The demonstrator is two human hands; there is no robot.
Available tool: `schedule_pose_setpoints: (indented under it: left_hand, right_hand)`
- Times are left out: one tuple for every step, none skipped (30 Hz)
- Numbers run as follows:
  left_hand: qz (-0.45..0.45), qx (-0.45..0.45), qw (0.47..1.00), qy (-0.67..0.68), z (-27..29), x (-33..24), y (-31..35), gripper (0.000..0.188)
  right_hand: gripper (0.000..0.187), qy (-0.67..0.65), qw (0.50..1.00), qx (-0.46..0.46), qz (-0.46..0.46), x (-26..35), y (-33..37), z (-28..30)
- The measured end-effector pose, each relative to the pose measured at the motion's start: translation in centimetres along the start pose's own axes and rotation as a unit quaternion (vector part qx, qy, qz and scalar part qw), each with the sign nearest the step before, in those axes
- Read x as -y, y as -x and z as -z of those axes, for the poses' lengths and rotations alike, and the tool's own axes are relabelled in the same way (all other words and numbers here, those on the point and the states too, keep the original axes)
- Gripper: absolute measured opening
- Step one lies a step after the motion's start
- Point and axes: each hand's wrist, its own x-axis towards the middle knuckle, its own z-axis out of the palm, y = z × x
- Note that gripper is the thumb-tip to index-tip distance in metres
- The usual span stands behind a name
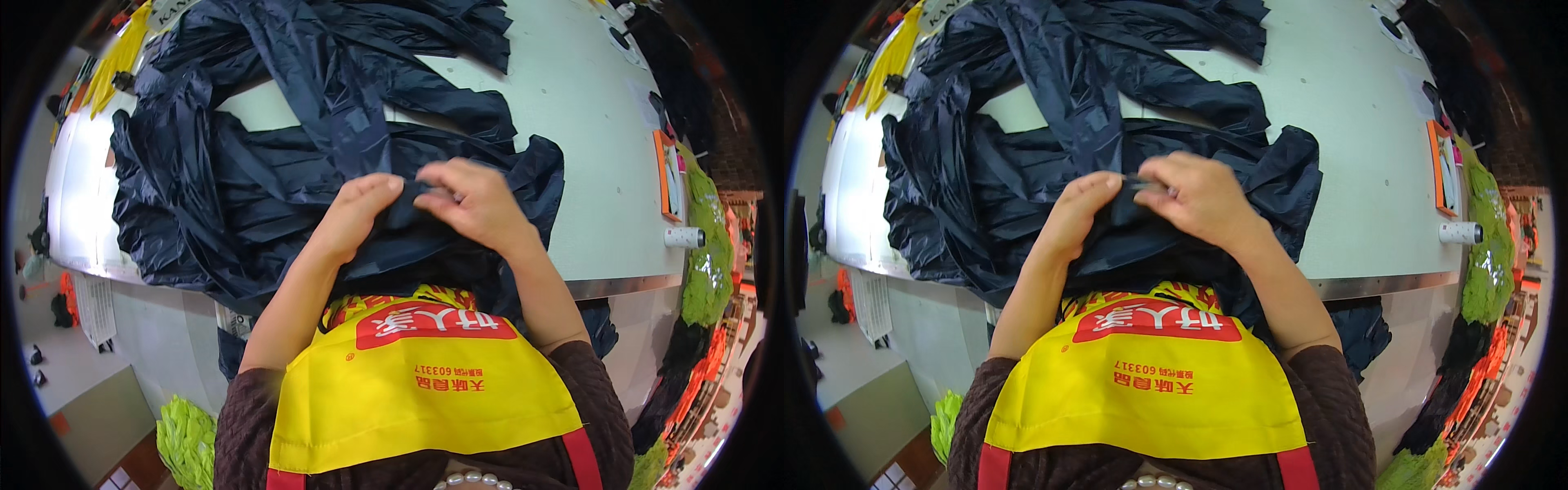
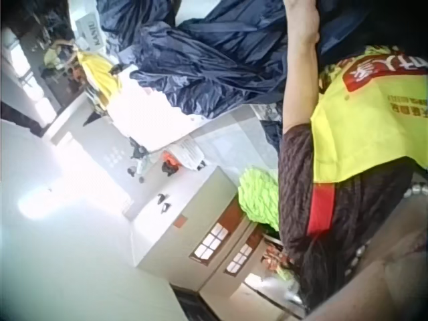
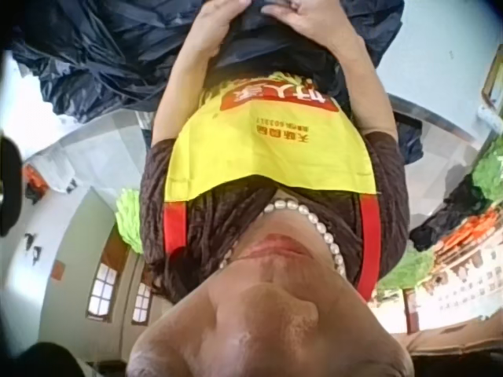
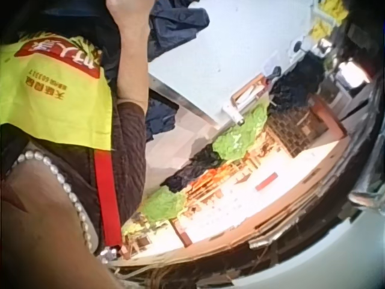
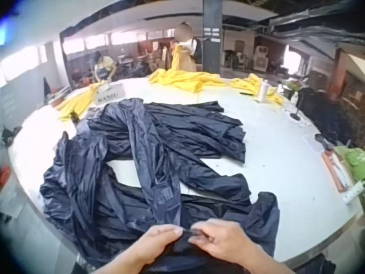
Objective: The person repeatedly picks up dark blue fabric pieces from a table and uses small scissors to trim edges and threads. The person handles the fabric one at a time, turning pieces over and cutting small sections before placing them back on the table.
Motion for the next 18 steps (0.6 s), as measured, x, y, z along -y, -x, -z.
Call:
schedule_pose_setpoints:
  left_hand:
    - [-0.013,0.041,0.995,-0.093,0.7,0.3,0.5,0.023]
    - [-0.029,0.080,0.978,-0.188,1.5,0.1,0.6,0.023]
    - [0.011,0.154,0.946,-0.284,2.0,-1.7,0.9,0.028]
    - [0.080,0.167,0.932,-0.313,2.2,-2.9,1.0,0.028]
    - [0.066,0.161,0.930,-0.323,2.3,-3.8,0.5,0.029]
    - [0.053,0.154,0.929,-0.331,2.2,-4.6,-0.3,0.030]
    - [0.028,0.131,0.917,-0.374,2.0,-5.5,-1.6,0.031]
    - [-0.022,0.139,0.903,-0.407,2.3,-5.6,-3.6,0.031]
    - [-0.071,0.139,0.878,-0.453,1.9,-6.1,-5.9,0.030]
    - [-0.122,0.131,0.861,-0.476,1.2,-6.0,-8.4,0.028]
    - [-0.194,0.110,0.837,-0.500,0.2,-5.6,-10.8,0.027]
    - [-0.212,0.061,0.797,-0.562,-0.6,-4.3,-13.7,0.029]
    - [-0.269,0.035,0.728,-0.630,-0.8,-2.2,-16.9,0.037]
    - [-0.287,0.024,0.687,-0.668,-1.6,-0.7,-19.1,0.048]
    - [-0.327,-0.009,0.610,-0.722,-2.3,1.4,-21.1,0.050]
    - [-0.364,-0.043,0.526,-0.767,-2.7,3.5,-23.2,0.053]
    - [-0.406,-0.041,0.500,-0.764,-2.0,5.5,-24.8,0.046]
    - [-0.446,-0.036,0.475,-0.757,-2.2,5.7,-25.1,0.039]
  right_hand:
    - [0.022,-0.058,0.998,0.016,0.010,-0.6,0.6,-1.0]
    - [0.021,-0.100,0.993,0.057,0.013,-0.9,1.1,-1.4]
    - [0.021,-0.121,0.987,0.109,0.014,-1.2,1.7,-1.9]
    - [0.022,-0.142,0.977,0.156,0.020,-1.7,2.4,-2.6]
    - [0.023,-0.149,0.971,0.182,0.050,-2.5,3.5,-4.1]
    - [0.027,-0.109,0.968,0.220,0.045,-2.6,4.3,-5.1]
    - [0.028,-0.095,0.957,0.274,0.028,-2.7,4.8,-5.6]
    - [0.030,-0.079,0.940,0.332,0.011,-2.7,5.1,-6.0]
    - [0.031,-0.069,0.936,0.345,0.005,-2.6,5.2,-6.4]
    - [0.033,-0.058,0.933,0.356,-0.003,-2.5,5.2,-6.7]
    - [0.032,-0.070,0.927,0.368,-0.020,-2.2,4.8,-6.5]
    - [0.033,-0.099,0.927,0.361,-0.021,-2.2,4.6,-6.5]
    - [0.033,-0.126,0.927,0.353,-0.024,-2.5,4.5,-6.6]
    - [0.033,-0.153,0.927,0.342,-0.028,-2.8,4.5,-6.4]
    - [0.031,-0.196,0.915,0.351,-0.038,-2.9,4.5,-6.0]
    - [0.028,-0.241,0.909,0.338,-0.041,-3.1,4.7,-5.7]
    - [0.028,-0.260,0.905,0.334,-0.050,-3.2,4.8,-5.4]
    - [0.027,-0.281,0.899,0.329,-0.064,-3.4,5.0,-5.3]
